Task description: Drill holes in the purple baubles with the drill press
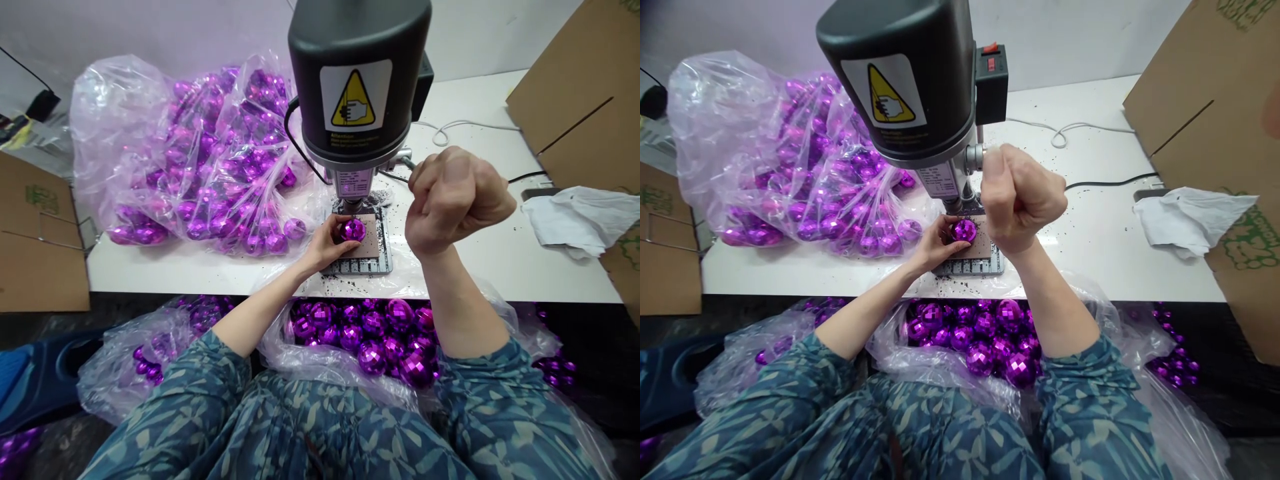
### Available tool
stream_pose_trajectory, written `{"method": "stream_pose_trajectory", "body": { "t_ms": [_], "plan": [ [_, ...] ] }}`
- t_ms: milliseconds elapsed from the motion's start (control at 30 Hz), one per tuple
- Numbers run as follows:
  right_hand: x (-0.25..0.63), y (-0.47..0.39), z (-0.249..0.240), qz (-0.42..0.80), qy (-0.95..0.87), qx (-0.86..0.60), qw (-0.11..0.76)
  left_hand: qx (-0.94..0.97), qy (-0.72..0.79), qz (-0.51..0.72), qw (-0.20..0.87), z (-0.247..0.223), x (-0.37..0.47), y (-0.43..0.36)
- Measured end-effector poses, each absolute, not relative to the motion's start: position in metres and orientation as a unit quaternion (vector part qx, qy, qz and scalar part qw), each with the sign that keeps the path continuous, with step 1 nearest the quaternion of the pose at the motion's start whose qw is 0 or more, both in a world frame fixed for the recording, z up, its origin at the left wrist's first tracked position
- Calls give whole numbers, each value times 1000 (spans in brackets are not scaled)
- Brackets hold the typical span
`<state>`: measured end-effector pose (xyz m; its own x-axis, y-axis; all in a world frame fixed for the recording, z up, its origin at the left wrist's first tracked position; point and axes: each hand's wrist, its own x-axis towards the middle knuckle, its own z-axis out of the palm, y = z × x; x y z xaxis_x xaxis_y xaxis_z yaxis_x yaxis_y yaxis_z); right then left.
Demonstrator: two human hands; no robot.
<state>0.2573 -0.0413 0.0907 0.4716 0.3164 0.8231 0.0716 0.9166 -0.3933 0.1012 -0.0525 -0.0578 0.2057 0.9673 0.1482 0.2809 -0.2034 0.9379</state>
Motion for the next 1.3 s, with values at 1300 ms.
{"method": "stream_pose_trajectory", "body": {
  "t_ms": [1300],
  "plan": [
    [262,-23,123,109,-605,-198,764,879,220,179,382,-45,147,-202]
  ]
}}
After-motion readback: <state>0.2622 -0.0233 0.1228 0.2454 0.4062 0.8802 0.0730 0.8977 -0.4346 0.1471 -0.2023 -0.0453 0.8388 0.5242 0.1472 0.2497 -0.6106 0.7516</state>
